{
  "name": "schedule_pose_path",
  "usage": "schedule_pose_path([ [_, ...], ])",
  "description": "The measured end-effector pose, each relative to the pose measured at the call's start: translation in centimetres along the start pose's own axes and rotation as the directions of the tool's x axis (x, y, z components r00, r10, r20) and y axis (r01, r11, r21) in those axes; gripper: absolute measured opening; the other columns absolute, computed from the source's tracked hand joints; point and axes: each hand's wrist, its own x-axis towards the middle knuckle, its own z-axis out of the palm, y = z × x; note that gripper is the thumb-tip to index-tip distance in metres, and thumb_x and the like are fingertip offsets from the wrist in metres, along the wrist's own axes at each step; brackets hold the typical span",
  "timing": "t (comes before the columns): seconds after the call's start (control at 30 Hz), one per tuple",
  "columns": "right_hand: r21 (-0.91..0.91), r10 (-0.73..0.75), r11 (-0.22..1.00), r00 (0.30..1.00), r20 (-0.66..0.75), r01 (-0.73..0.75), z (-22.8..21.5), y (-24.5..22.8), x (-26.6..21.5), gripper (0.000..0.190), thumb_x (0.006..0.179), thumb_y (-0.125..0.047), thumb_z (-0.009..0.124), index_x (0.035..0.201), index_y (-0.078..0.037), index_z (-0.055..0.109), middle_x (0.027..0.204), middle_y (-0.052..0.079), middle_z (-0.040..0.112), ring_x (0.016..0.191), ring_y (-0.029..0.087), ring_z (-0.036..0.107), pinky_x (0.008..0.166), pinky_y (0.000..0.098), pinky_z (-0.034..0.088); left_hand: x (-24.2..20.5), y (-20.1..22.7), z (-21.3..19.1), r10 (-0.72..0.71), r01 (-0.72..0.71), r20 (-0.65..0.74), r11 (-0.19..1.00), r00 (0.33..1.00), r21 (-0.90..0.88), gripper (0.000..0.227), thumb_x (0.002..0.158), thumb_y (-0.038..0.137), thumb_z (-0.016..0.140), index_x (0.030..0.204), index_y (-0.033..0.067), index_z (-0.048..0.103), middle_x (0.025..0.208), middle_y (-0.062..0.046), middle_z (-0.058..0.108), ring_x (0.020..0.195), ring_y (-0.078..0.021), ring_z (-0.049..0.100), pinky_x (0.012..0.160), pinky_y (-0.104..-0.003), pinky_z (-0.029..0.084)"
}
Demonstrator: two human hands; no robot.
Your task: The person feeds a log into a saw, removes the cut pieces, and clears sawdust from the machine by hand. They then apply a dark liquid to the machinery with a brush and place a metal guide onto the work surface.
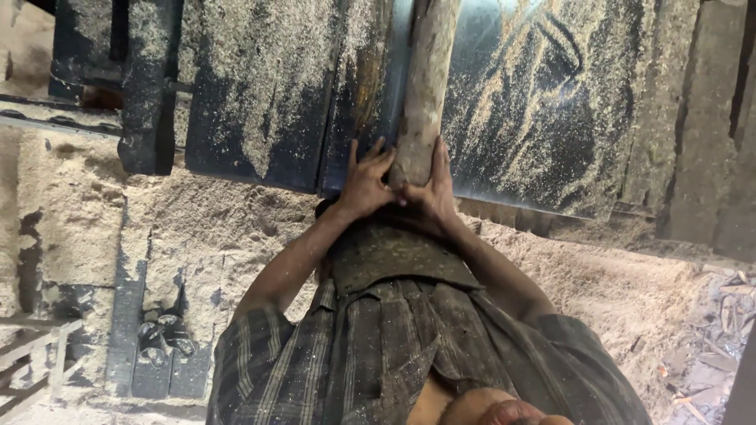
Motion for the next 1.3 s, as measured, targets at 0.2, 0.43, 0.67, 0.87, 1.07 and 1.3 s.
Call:
schedule_pose_path([
  [0.2, 0.058, 0.025, 0.998, 1.0, -0.014, -0.024, -1.5, -0.4, 6.1, 0.14, 0.057, -0.052, 0.074, 0.164, 0.004, 0.003, 0.163, 0.032, 0.027, 0.143, 0.044, 0.046, 0.114, 0.051, 0.049, 5.8, -0.7, -1.1, -0.024, 0.024, -0.045, 1.0, 0.999, 0.006, 0.111, 0.062, 0.057, 0.094, 0.143, -0.0063, 0.054, 0.146, -0.016, 0.06, 0.153, -0.0312, 0.034, 0.126, -0.061, -0.002],
  [0.43, 0.053, -0.098, 0.994, 0.994, -0.057, 0.101, -2.9, 0.4, 12.2, 0.133, 0.063, -0.042, 0.076, 0.167, 0.003, 0.005, 0.166, 0.035, 0.025, 0.15, 0.048, 0.041, 0.121, 0.0525, 0.046, 11.2, -2.8, -0.2, -0.028, 0.026, -0.123, 0.999, 0.992, -0.022, 0.104, 0.06, 0.055, 0.094, 0.14, -0.0027, 0.059, 0.146, -0.016, 0.06, 0.15, -0.0337, 0.035, 0.125, -0.059, 0.005],
  [0.67, 0.092, -0.107, 0.989, 0.993, -0.057, 0.112, -3.9, 3.6, 21.0, 0.134, 0.069, -0.048, 0.078, 0.166, 0.001, 0.001, 0.168, 0.033, 0.022, 0.151, 0.049, 0.04, 0.12, 0.0556, 0.048, 16.7, -4.4, 1.7, -0.147, 0.219, -0.483, 0.971, 0.863, 0.096, 0.103, 0.063, 0.077, 0.086, 0.128, 0.0003, 0.063, 0.135, -0.017, 0.062, 0.132, -0.0329, 0.051, 0.114, -0.06, 0.031],
  [0.87, 0.351, -0.105, 0.925, 0.985, -0.14, 0.148, -4.7, 4.3, 23.1, 0.147, 0.062, -0.061, 0.08, 0.163, -0.003, -0.009, 0.171, 0.028, 0.0, 0.155, 0.048, 0.027, 0.119, 0.0627, 0.04, 17.9, -6.0, 2.5, -0.158, 0.263, -0.648, 0.962, 0.745, 0.069, 0.112, 0.053, 0.09, 0.074, 0.122, 0.004, 0.059, 0.128, -0.015, 0.059, 0.124, -0.0321, 0.052, 0.108, -0.056, 0.038],
  [1.07, 0.308, -0.125, 0.927, 0.95, -0.286, 0.215, -6.2, 5.3, 16.7, 0.141, 0.075, -0.072, 0.074, 0.167, -0.002, -0.007, 0.177, 0.028, -0.001, 0.165, 0.045, 0.012, 0.133, 0.0622, 0.022, 11.8, -6.3, 2.2, -0.099, 0.177, -0.619, 0.982, 0.779, 0.065, 0.11, 0.055, 0.084, 0.079, 0.127, 0.0044, 0.055, 0.127, -0.015, 0.057, 0.124, -0.031, 0.051, 0.113, -0.053, 0.04],
  [1.3, 0.395, -0.025, 0.896, 0.911, -0.412, 0.203, -9.8, 10.2, 13.9, 0.126, 0.081, -0.054, 0.075, 0.169, -0.003, 0.001, 0.176, 0.027, 0.007, 0.165, 0.045, 0.019, 0.131, 0.062, 0.026, 5.2, -3.4, 0.9, -0.222, 0.256, -0.506, 0.967, 0.834, -0.003, 0.106, 0.06, 0.073, 0.088, 0.131, 0.0022, 0.052, 0.132, -0.018, 0.053, 0.127, -0.0335, 0.046, 0.111, -0.052, 0.041],
])
